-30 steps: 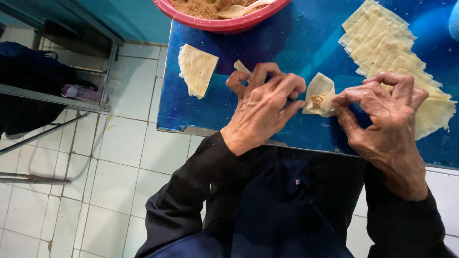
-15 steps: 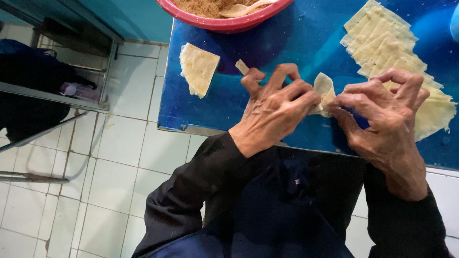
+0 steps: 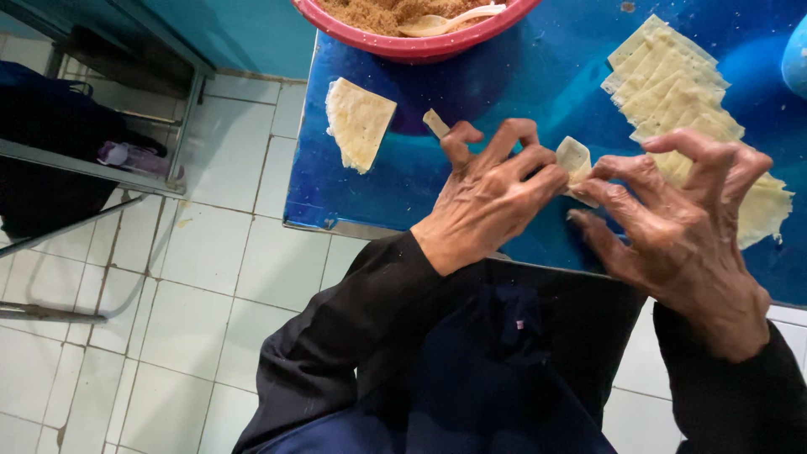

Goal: The person folds thin pastry sheets into triangular pieces and stacks them on a blue table. They then take a folded wrapper, spoon a brown grated filling from a red bowl onto it, and fold the wrapper closed into a filled parcel, repeating this with multiple wrappers.

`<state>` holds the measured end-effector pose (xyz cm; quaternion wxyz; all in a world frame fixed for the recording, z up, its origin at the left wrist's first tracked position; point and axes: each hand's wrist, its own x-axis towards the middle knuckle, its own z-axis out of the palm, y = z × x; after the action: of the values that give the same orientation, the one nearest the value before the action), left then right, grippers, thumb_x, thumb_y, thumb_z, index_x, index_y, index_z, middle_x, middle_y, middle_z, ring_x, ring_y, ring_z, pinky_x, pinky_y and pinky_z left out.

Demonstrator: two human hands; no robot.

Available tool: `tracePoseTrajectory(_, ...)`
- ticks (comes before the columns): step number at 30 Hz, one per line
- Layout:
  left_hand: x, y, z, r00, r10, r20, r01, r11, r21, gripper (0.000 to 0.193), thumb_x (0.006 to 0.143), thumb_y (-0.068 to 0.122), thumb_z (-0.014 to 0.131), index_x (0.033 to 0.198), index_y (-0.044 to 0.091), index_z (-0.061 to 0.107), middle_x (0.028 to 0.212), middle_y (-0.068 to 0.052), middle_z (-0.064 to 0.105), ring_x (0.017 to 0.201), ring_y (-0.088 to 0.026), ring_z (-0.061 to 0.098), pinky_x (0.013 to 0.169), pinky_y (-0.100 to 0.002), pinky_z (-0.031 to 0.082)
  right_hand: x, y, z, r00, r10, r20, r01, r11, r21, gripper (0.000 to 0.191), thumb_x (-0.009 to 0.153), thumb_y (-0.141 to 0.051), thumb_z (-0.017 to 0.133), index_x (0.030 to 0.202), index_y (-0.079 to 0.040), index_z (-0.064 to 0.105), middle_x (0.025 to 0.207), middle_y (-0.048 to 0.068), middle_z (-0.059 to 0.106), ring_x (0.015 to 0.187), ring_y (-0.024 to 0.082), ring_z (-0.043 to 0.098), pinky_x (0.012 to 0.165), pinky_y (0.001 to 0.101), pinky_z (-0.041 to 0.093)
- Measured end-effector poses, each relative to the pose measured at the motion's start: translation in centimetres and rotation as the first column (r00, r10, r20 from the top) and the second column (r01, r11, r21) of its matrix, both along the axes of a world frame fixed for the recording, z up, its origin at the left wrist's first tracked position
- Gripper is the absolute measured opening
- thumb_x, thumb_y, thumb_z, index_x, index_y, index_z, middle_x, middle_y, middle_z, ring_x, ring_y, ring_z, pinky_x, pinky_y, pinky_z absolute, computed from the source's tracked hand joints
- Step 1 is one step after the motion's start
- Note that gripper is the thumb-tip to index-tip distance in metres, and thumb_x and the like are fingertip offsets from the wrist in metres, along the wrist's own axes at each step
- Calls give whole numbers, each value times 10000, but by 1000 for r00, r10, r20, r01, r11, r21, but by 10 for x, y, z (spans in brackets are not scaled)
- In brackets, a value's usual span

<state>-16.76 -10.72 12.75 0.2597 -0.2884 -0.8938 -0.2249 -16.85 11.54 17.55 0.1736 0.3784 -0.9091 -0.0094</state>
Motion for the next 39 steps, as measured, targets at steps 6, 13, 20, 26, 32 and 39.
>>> tracePoseTrajectory(6, -4, -1, -2, 999, -49, -23, 51, 994, 100, 122, 967, 285, 725, 1021, 187, 675, 988, 66, 659, 1177, -176, 509, 944, -543, 242, -9, -1, 3, 980, 57, -191, -29, 989, 144, 129, 928, -256, 822, 1044, -200, 830, 1007, -75, 780, 1284, 181, 466, 1029, 466, 241)
tracePoseTrajectory(13, -15, 6, -8, 999, 4, 45, -8, 996, 87, 162, 970, 240, 741, 1112, 191, 678, 917, 70, 657, 1206, -184, 510, 956, -541, 252, -38, 9, -7, 999, 24, 45, -25, 999, 25, 167, 903, -227, 813, 1068, -202, 817, 1006, -65, 748, 1249, 185, 472, 998, 451, 269)
tracePoseTrajectory(20, -15, 6, -11, 997, 15, 82, -20, 998, 62, 237, 881, 193, 754, 1106, 230, 687, 973, 89, 667, 1144, -163, 528, 911, -531, 252, -56, 16, -22, 973, -50, 224, 69, 995, -75, 178, 878, -272, 821, 1044, -214, 799, 952, -70, 741, 1230, 226, 473, 1001, 458, 272)
tracePoseTrajectory(26, -17, 7, -7, 999, -6, 45, 2, 996, 85, 66, 913, 243, 749, 937, 211, 697, 921, 70, 645, 1156, -175, 533, 910, -542, 244, -47, 17, -24, 995, 42, 89, -38, 998, -52, 203, 904, -226, 823, 1091, -148, 816, 1098, 9, 775, 1286, 230, 497, 1036, 467, 276)
tracePoseTrajectory(32, -17, 7, -5, 1000, 20, -3, -20, 998, 56, 50, 912, 216, 729, 941, 215, 687, 941, 69, 653, 1178, -175, 513, 940, -537, 235, -37, 15, -17, 991, 38, 128, -19, 989, -145, 176, 956, -221, 808, 1122, -163, 811, 1093, -17, 777, 1337, 196, 500, 1073, 439, 263)
tracePoseTrajectory(39, -17, 7, -7, 999, 25, 37, -27, 998, 58, 164, 940, 252, 722, 1082, 189, 668, 941, 68, 662, 1187, -180, 498, 937, -528, 224, -30, 9, -13, 999, 21, 45, -19, 999, -44, 265, 872, -329, 827, 1031, -118, 821, 1041, 19, 789, 1337, 267, 445, 1068, 495, 227)
